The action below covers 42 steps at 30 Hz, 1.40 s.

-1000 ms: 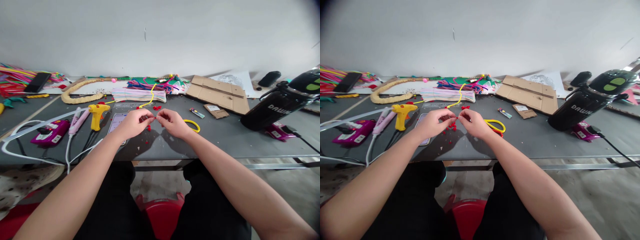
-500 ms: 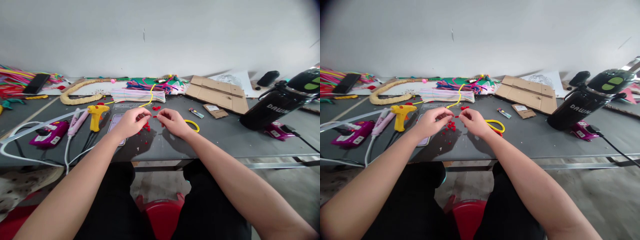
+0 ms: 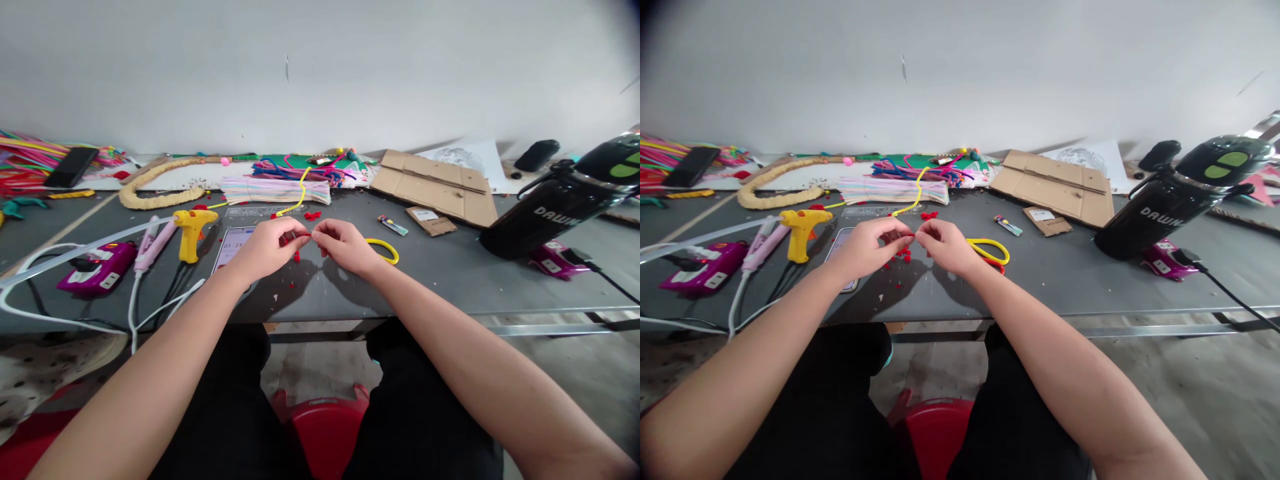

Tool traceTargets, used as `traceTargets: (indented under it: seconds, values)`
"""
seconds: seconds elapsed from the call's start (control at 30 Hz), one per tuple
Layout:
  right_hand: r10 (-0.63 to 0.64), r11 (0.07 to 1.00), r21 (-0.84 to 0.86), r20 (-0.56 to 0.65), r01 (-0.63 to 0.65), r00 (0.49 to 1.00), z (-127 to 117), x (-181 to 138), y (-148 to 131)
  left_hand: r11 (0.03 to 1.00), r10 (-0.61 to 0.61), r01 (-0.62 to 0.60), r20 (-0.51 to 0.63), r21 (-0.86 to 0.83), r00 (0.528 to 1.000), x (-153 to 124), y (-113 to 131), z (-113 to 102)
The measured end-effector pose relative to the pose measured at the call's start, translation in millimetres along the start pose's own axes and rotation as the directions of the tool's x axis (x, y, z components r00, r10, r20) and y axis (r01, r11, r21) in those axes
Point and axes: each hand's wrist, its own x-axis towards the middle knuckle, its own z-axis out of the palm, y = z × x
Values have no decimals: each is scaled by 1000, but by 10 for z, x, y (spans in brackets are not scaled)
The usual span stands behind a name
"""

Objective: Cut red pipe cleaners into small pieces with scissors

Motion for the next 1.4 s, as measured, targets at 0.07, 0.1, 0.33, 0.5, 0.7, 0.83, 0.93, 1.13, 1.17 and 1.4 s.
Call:
traceTargets:
  seconds: [0.07,0.1,0.33,0.5,0.7,0.83,0.93,1.13,1.17,1.4]
  values:
    - [23,1000,0,-2,-23,1000,1,0,-6,1000,11,-11,1,15,1000,1,2,-10]
    - [36,999,1,-2,-36,999,1,0,-9,1000,16,-16,-1,25,1000,1,-1,-19]
    - [97,995,19,-31,-97,995,1,10,10,997,-7,7,-5,75,1000,-4,-72,-83]
    - [96,995,18,-18,-96,995,-1,10,20,997,23,-22,-17,71,1000,-4,-22,-70]
    - [34,999,-29,2,-34,999,6,-10,5,997,32,-31,-6,64,999,-3,7,-38]
    - [21,999,-39,7,-20,1000,9,-14,7,998,34,-34,10,58,999,-10,-3,-35]
    - [18,999,-42,5,-18,1000,9,-13,13,998,42,-43,20,41,999,-15,14,-35]
    - [-8,999,-38,-1,8,1000,1,-7,45,997,63,-65,42,40,997,-12,27,-32]
    - [-14,999,-38,-1,14,1000,-2,-5,50,997,63,-65,47,49,997,-10,22,-33]
    - [-29,998,-49,4,30,1000,-27,0,56,992,92,-96,50,81,994,-3,16,-37]
